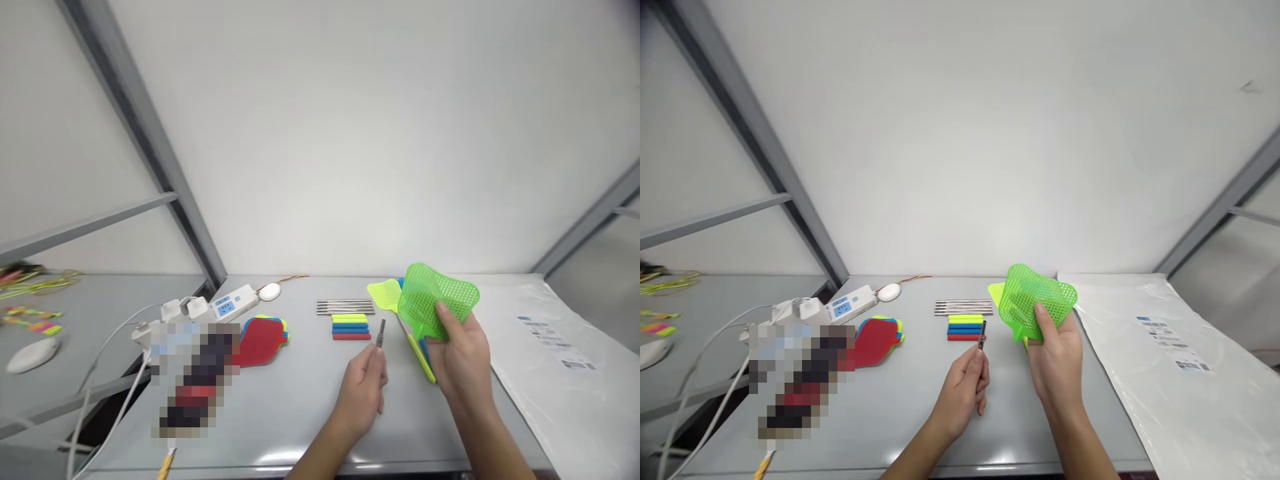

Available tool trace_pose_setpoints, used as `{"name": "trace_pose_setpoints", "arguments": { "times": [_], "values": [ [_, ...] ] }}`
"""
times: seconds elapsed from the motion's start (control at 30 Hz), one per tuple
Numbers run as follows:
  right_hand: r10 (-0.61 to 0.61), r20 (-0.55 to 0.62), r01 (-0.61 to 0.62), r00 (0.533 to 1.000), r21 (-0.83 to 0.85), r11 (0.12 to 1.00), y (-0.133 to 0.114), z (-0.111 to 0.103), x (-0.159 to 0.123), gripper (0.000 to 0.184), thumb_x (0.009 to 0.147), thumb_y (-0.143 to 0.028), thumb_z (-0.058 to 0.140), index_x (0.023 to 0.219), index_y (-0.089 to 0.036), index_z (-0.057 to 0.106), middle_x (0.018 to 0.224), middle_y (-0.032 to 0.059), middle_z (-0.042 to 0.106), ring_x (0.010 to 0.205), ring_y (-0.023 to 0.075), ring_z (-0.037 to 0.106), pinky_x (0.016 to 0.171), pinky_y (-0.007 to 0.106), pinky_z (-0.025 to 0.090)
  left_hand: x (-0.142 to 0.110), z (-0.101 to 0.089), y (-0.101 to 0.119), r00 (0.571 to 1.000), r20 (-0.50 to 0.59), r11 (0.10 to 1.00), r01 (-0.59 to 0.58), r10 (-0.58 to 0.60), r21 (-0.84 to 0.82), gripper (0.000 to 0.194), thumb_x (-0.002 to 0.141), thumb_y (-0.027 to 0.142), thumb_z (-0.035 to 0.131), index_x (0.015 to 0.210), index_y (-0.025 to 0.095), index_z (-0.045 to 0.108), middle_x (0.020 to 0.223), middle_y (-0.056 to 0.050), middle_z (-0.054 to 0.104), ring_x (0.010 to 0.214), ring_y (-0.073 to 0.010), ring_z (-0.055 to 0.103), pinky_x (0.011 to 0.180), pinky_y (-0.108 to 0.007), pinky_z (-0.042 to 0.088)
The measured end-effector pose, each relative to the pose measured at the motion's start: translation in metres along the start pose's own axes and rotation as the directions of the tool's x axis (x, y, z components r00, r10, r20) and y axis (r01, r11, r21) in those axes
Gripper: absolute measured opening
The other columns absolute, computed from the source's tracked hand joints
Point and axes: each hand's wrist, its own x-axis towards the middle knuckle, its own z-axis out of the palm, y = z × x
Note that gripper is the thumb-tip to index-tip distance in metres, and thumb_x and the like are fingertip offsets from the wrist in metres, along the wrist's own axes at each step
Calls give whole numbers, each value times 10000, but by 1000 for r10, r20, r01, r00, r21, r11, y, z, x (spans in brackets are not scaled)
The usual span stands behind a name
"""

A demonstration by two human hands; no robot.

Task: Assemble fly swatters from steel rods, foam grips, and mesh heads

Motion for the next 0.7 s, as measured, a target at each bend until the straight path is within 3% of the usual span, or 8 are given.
{"name": "trace_pose_setpoints", "arguments": {
  "times": [0.17, 0.33, 0.7],
  "values": [
    [-136, -33, 140, 990, 178, 974, -6, 24, 16, 372, 892, -302, 576, 1260, -278, 526, 1223, 64, 623, 1053, 198, 624, 934, 436, 485, 20, 10, -7, 996, 45, 988, -85, 80, 128, 417, 939, 529, 360, 694, 192, 371, 629, 49, 345, 496, -67, 300, 447, -196, 291],
    [-107, 25, 101, 994, 170, 980, 6, 28, 10, 373, 910, -288, 566, 1275, -305, 492, 1242, 48, 609, 1097, 184, 606, 990, 435, 451, 24, 9, -18, 992, 13, 972, -128, 128, 199, 402, 951, 508, 345, 702, 195, 374, 610, 45, 362, 507, -82, 309, 472, -221, 254],
    [-109, 119, 98, 987, 96, 991, 13, 27, 3, 386, 898, -300, 576, 1273, -304, 485, 1255, 68, 595, 1103, 224, 602, 901, 427, 518, 21, 8, -19, 985, -42, 964, -156, 169, 216, 409, 933, 512, 380, 669, 200, 385, 588, 30, 365, 514, -102, 311, 471, -242, 221]
  ]
}}
